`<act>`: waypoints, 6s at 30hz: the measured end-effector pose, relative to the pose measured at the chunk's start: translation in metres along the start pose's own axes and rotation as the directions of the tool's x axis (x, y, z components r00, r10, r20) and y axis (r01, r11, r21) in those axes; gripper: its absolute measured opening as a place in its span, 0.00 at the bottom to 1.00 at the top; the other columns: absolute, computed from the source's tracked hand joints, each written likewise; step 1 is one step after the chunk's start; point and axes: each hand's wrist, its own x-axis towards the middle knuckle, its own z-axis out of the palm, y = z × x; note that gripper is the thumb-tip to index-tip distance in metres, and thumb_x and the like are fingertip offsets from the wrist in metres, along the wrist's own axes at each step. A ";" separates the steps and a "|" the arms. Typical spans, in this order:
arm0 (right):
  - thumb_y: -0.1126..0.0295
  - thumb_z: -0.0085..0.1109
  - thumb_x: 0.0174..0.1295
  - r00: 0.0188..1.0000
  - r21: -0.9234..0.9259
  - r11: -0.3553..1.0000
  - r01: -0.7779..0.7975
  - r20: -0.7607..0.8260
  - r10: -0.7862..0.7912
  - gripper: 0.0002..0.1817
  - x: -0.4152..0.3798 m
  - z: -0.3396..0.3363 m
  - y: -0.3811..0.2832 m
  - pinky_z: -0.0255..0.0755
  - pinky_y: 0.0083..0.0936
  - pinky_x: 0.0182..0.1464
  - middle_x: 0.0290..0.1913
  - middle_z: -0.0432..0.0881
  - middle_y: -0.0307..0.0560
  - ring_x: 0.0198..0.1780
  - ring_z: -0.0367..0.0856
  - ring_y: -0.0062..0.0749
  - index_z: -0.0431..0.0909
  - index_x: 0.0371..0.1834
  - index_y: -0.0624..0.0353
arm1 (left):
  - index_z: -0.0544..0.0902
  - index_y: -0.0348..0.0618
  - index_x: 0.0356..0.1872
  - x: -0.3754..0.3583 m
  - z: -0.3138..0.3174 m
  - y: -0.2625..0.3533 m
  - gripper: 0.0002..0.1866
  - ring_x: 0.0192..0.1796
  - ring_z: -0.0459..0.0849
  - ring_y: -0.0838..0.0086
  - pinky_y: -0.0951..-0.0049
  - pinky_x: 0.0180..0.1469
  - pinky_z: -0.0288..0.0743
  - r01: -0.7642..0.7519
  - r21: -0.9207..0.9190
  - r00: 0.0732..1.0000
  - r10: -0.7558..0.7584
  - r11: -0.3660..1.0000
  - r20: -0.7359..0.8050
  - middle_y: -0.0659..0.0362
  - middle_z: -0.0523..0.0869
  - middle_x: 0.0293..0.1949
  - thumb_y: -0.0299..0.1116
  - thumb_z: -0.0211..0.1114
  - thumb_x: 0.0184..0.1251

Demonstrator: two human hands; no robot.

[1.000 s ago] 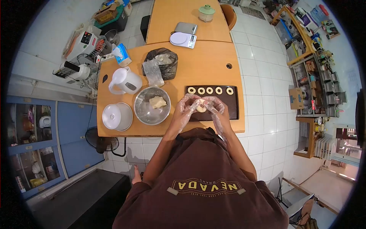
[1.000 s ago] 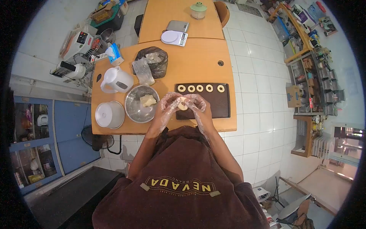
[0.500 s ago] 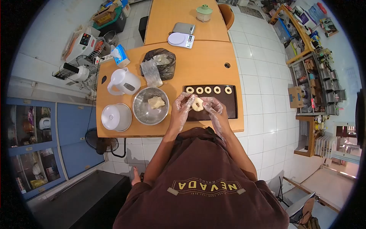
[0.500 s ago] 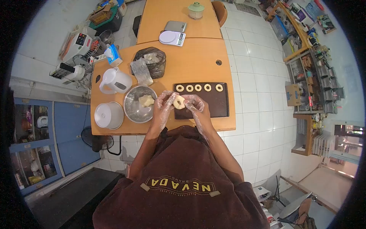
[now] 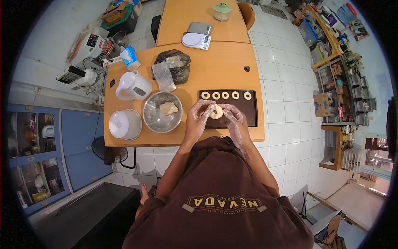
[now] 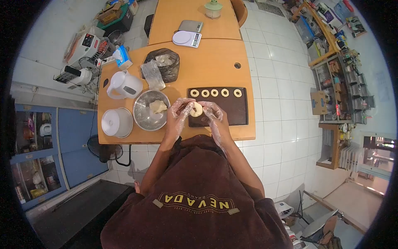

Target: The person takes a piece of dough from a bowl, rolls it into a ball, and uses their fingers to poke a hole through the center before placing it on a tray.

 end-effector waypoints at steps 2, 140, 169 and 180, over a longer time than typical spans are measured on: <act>0.67 0.67 0.72 0.992 -0.190 0.975 0.115 -0.029 -0.123 0.15 0.000 0.001 0.004 0.75 0.27 0.54 0.50 0.87 0.41 0.51 0.83 0.25 0.85 0.59 0.60 | 0.84 0.34 0.51 -0.002 0.004 -0.001 0.07 0.52 0.84 0.79 0.76 0.59 0.77 0.003 0.008 1.000 -0.002 1.000 -0.024 0.59 0.87 0.48 0.24 0.65 0.78; 0.74 0.65 0.73 0.972 -0.182 0.957 0.225 0.109 -0.208 0.17 0.018 -0.003 0.003 0.76 0.24 0.60 0.52 0.85 0.42 0.55 0.83 0.23 0.78 0.62 0.65 | 0.81 0.42 0.53 0.011 -0.009 -0.032 0.09 0.54 0.85 0.76 0.71 0.59 0.82 0.301 -0.480 0.953 -0.281 0.824 0.114 0.62 0.84 0.51 0.35 0.59 0.84; 0.76 0.67 0.70 0.934 -0.543 0.773 0.328 0.062 -0.352 0.14 0.007 -0.006 0.004 0.78 0.26 0.58 0.54 0.88 0.49 0.51 0.85 0.28 0.87 0.58 0.66 | 0.81 0.50 0.43 0.006 -0.003 -0.021 0.06 0.46 0.84 0.83 0.77 0.49 0.79 0.319 -0.415 0.948 -0.297 0.852 0.118 0.67 0.84 0.42 0.38 0.63 0.82; 0.75 0.68 0.71 0.966 -0.273 0.928 0.252 0.015 -0.258 0.16 0.002 0.004 -0.009 0.77 0.24 0.58 0.51 0.87 0.47 0.53 0.84 0.25 0.84 0.60 0.68 | 0.82 0.44 0.53 0.010 -0.012 -0.032 0.08 0.55 0.85 0.73 0.65 0.60 0.81 0.322 -0.512 0.941 -0.212 0.796 0.263 0.60 0.86 0.52 0.34 0.59 0.84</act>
